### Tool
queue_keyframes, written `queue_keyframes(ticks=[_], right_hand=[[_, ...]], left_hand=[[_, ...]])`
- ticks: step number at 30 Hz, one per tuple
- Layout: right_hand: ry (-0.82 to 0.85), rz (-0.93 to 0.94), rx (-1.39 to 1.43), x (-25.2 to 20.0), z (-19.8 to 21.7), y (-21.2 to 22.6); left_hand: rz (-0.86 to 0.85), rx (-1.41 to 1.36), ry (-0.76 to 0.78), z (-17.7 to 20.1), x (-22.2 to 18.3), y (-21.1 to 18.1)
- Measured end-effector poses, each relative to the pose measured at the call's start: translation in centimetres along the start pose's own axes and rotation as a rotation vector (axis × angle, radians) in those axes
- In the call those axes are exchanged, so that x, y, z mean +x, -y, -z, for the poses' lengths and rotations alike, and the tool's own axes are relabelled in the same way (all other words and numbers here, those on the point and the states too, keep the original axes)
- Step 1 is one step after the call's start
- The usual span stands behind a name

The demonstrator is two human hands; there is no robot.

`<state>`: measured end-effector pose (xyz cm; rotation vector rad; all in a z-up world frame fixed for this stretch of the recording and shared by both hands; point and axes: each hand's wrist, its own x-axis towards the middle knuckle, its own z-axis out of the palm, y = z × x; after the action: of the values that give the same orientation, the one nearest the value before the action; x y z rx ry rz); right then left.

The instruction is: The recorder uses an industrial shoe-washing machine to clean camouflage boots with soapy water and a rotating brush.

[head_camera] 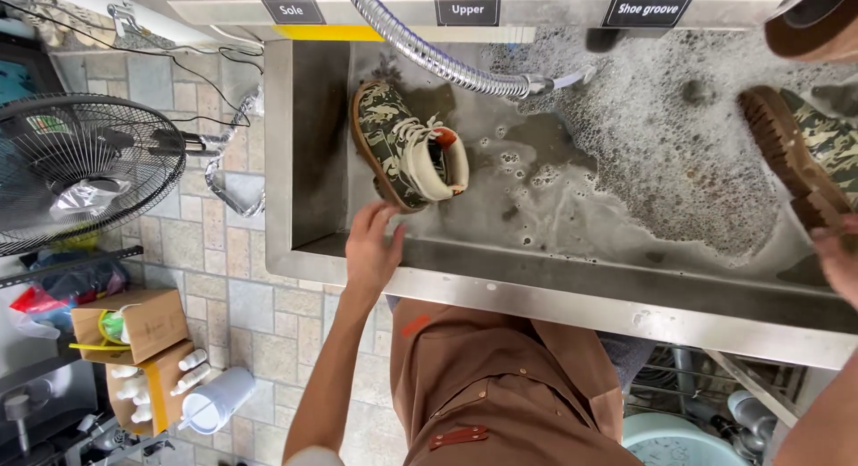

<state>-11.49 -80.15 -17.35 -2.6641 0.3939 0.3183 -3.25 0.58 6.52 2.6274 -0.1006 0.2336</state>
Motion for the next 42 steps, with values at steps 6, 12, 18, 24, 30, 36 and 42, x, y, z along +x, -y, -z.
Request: queue_keyframes(ticks=[6,12,18,24,30,36,42], right_hand=[[-0.219,0.157,-0.013,-9.7,7.9,27.7],[-0.386,0.088,0.165,-15.1,7.9,33.9],[-0.479,0.143,0.426,-16.3,6.3,38.1],[-0.049,0.095,0.307,-15.4,4.3,46.3],[0.233,0.083,0.418,-11.3,3.0,45.2],[0.067,0.135,1.398,-6.8,-0.3,36.3],[-0.141,0.215,1.65,-8.9,7.8,33.6]], left_hand=[[-0.675,0.696,0.401,-11.8,6.8,-0.2],[-0.877,1.119,0.756,-17.9,10.2,-0.6],[-0.784,0.64,0.656,-16.4,10.0,4.3],[-0.407,-0.077,0.582,-2.6,10.8,-7.2],[-0.066,-1.064,0.307,-5.7,9.0,-12.2],[-0.028,-1.387,0.306,-5.3,10.2,-23.5],[-0.343,-1.271,0.78,-3.2,10.4,-30.3]])
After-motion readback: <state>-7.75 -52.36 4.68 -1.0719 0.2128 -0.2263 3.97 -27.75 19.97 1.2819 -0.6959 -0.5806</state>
